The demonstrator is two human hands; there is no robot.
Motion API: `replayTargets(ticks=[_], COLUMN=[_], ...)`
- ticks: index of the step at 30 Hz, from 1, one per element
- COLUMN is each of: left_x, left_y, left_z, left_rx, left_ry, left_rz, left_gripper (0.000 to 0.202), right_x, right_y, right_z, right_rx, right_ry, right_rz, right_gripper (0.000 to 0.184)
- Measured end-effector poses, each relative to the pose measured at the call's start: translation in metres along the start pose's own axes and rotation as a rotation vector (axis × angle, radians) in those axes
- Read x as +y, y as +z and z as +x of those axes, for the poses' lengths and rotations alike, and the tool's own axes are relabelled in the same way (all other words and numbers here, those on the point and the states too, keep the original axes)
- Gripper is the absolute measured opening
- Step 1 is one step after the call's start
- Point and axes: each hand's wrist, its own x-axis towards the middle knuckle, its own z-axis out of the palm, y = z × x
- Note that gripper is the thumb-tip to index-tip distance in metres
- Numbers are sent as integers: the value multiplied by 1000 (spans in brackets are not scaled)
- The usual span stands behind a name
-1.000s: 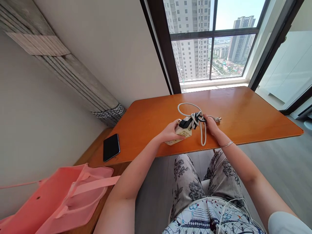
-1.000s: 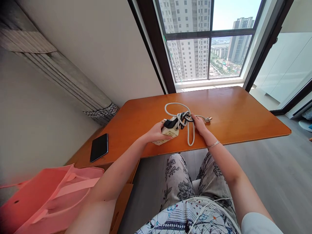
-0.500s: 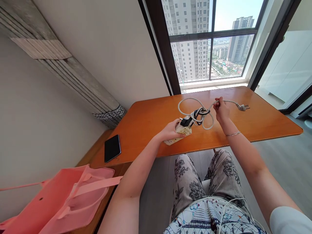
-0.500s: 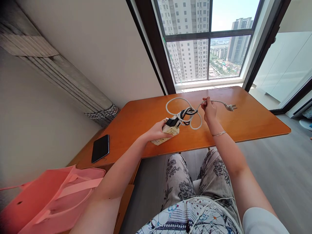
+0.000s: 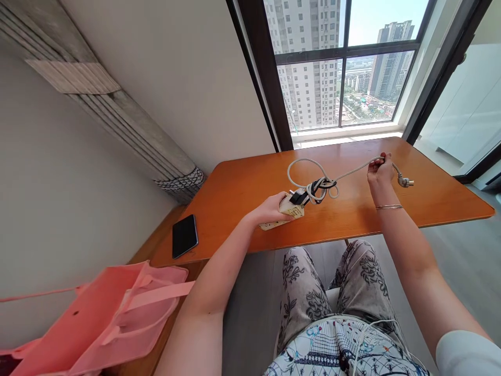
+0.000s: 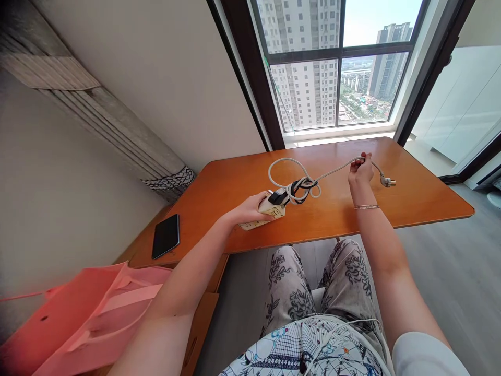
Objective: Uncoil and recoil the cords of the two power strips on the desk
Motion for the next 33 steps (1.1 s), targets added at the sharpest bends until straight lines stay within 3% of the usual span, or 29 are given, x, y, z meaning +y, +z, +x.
replayTargets(ticks=[7, 10, 13, 16, 17, 20, 23, 28, 33], left_x=[-3, -1, 13, 44, 56, 90, 108, 105, 97], left_y=[1, -3, -1, 18, 28, 60, 82, 90, 91], left_z=[9, 12, 12, 13, 14, 24, 43, 70, 73], left_rx=[-27, 1, 237, 543, 560, 399, 331, 299, 306], left_ry=[-69, -57, -47, 89, 156, 361, 305, 215, 240], left_rz=[99, 75, 78, 205, 271, 528, 719, 856, 874], left_gripper=[60, 86, 102, 70, 60, 36, 35, 26, 24], right_x=[10, 14, 16, 22, 25, 32, 35, 34, 28], right_y=[-9, -5, 5, 15, 18, 25, 28, 27, 27], right_z=[-12, -22, -35, -50, -54, -67, -78, -90, -85], right_rx=[-96, -148, -234, -336, -368, -448, -494, -537, -511], right_ry=[51, 80, 101, 81, 66, 24, -12, -47, -98], right_rz=[-158, -130, -146, -194, -207, -222, -229, -251, -234], right_gripper=[32, 29, 30, 28, 29, 32, 35, 37, 38])
